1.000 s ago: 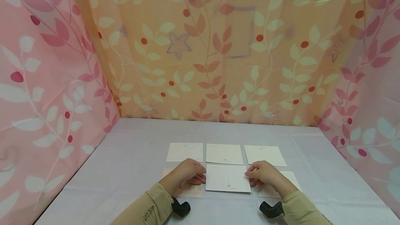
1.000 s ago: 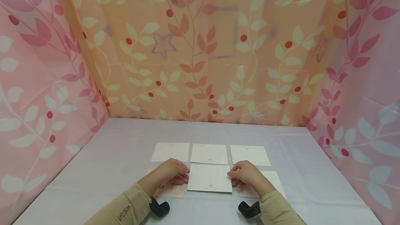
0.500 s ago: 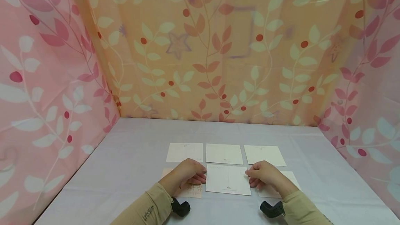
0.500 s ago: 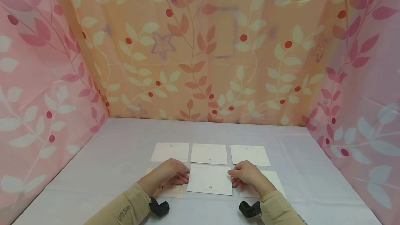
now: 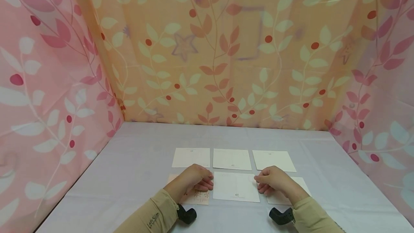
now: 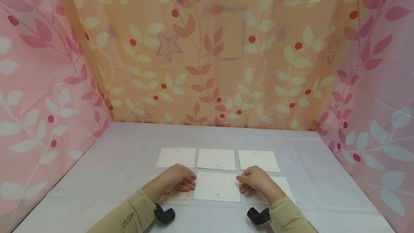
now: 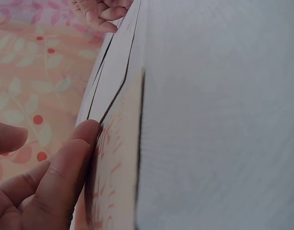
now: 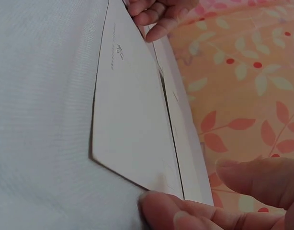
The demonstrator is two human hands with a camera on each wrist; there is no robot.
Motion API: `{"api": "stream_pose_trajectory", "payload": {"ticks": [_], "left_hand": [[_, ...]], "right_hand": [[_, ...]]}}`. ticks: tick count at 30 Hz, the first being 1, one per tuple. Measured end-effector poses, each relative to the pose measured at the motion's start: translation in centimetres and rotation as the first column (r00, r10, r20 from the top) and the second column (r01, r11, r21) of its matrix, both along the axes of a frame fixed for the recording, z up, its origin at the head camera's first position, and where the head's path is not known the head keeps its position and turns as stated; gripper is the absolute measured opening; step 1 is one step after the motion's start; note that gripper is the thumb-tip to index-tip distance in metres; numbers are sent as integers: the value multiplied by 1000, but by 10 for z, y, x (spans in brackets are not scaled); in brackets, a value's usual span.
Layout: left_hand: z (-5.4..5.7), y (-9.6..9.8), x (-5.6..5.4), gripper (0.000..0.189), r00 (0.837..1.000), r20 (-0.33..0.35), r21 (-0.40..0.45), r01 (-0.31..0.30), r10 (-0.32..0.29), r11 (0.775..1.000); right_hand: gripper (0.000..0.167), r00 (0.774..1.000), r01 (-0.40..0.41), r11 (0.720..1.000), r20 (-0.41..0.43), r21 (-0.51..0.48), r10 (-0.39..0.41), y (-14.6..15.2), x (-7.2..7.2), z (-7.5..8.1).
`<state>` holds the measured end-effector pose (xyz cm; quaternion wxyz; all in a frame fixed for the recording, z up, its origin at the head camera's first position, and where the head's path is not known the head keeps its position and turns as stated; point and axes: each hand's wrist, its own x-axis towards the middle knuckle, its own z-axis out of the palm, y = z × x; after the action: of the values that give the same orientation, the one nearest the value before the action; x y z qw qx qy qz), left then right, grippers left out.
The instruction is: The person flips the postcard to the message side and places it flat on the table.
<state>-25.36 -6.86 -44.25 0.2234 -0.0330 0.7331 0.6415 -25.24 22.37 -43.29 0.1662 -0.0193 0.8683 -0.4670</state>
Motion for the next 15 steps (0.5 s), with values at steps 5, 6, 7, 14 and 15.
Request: {"api": "stream_pose_trajectory", "payload": {"ticks": [5,6,7,14,15], "left_hand": [[1,-1,1,21,1000,-11,2,2,-2,1000],[1,-2,1,20,1000,-14,3,4,-4,1000],[0,-2,0,20,1000,-18,2,8,-8,1000],[5,-9,-4,21,999,-27,-44,21,-22,999],[6,-11,-4,22,999,-28,-51,22,-23,998]], "right_hand": [[20,1000,17,1000,-5,14,-17,-2,0,3],[19,1000,23,1000,-8,19,-23,-2,0,3],[19,1000,28,999,-10,22,-28,-2,-1,3],[19,1000,1,1000,-31,-25,-2,-6,-4,6],[19,999,-8,999,-33,-38,7,-7,-4,7]]}}
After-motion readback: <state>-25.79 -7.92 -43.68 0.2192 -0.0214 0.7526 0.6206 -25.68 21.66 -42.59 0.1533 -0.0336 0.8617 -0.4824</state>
